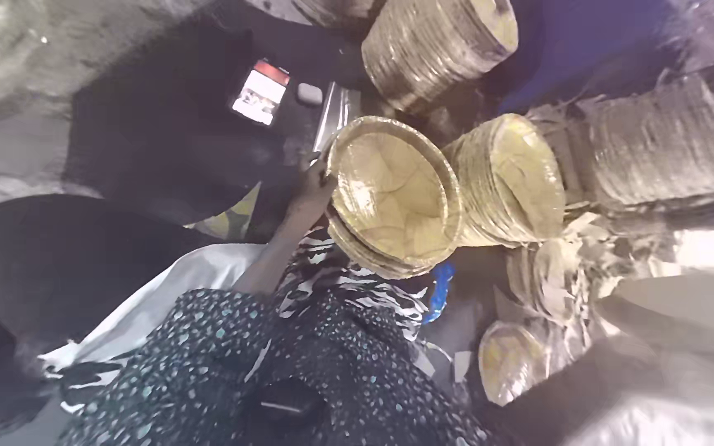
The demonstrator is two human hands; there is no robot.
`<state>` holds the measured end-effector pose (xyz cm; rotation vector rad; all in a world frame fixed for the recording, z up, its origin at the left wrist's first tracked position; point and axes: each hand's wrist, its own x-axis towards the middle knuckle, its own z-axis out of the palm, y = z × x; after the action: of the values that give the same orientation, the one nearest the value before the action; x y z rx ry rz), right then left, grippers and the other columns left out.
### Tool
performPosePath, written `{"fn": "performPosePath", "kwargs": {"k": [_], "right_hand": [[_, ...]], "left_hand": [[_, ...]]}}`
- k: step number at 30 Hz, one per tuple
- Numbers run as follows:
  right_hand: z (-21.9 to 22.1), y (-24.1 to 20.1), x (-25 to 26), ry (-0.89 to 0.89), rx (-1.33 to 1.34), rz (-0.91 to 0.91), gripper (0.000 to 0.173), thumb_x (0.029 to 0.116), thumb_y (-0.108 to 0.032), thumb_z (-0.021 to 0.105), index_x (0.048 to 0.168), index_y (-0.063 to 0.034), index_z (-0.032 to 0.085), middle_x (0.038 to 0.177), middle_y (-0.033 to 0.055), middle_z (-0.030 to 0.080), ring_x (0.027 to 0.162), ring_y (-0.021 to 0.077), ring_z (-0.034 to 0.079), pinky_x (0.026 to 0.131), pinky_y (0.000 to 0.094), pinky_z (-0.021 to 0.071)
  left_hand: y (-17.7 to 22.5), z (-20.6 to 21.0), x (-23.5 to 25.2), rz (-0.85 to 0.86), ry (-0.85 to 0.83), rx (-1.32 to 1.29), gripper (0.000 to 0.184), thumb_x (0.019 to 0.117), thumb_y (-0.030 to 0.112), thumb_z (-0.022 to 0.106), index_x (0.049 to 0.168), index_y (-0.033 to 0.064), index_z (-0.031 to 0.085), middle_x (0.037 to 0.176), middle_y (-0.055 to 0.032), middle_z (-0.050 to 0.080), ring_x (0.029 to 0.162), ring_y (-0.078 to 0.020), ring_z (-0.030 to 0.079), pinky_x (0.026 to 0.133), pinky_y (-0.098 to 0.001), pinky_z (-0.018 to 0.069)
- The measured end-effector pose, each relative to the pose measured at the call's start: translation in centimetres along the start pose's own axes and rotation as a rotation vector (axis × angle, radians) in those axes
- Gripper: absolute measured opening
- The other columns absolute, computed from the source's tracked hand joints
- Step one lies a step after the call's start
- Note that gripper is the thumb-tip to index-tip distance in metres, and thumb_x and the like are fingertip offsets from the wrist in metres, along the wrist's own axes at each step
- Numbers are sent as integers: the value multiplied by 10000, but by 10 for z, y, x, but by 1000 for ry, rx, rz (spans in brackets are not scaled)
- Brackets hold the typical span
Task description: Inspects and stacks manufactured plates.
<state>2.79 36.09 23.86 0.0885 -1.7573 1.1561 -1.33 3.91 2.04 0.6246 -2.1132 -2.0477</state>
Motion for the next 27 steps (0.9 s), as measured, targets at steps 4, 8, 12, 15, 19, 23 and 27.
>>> {"fn": "performPosePath", "kwargs": {"k": [4,8,12,15,19,23,27], "right_hand": [[49,32,-43,-523,-179,-164,288,997,-113,533,1116,149,557,1013,54,658,944,44,635,880,225,524],[83,43,-96,-1170,-472,-131,200,934,2,617,1057,134,702,1060,286,704,1022,391,687,932,524,528],[98,74,-107,-1613,-167,-280,199,943,-99,646,1021,73,711,1047,239,711,1016,405,688,891,567,524],[105,69,-67,-1767,-183,27,373,930,-51,634,1266,113,632,1278,275,649,1227,378,611,1075,521,445],[126,109,11,-1232,-476,-60,412,1017,-111,580,1398,40,538,1386,245,591,1278,371,580,1083,548,451],[175,208,76,-1176,-633,-179,556,1029,-240,591,1520,-29,437,1591,280,348,1456,479,356,1136,666,332],[206,210,82,-1277,-637,-30,465,1060,-124,476,1499,30,446,1578,276,379,1463,425,373,1192,566,312]], "left_hand": [[6,-4,-3,31,-11,43,311,1048,101,517,1280,-100,573,1533,-265,365,1312,-357,486,1059,-506,437],[-6,-2,-1,72,-4,43,327,1024,79,541,1303,-90,553,1504,-250,380,1282,-312,499,1039,-460,457],[0,-1,-7,-23,6,58,490,1033,65,531,1503,7,402,1445,-223,515,1266,-296,562,1048,-493,461],[1,-2,-8,-8,0,74,544,1006,4,555,1522,7,379,1441,-238,521,1270,-312,565,1055,-503,461],[-2,-5,-5,36,-24,90,516,1020,-2,518,1520,-3,390,1552,-222,398,1345,-315,500,1101,-496,427],[-4,-3,-3,47,-15,25,508,1032,32,494,1524,-5,374,1512,-226,445,1320,-271,523,1086,-436,452],[-4,-2,1,25,73,36,418,1067,111,463,1463,-22,450,1360,-214,578,1236,-216,580,1065,-375,470]]}}
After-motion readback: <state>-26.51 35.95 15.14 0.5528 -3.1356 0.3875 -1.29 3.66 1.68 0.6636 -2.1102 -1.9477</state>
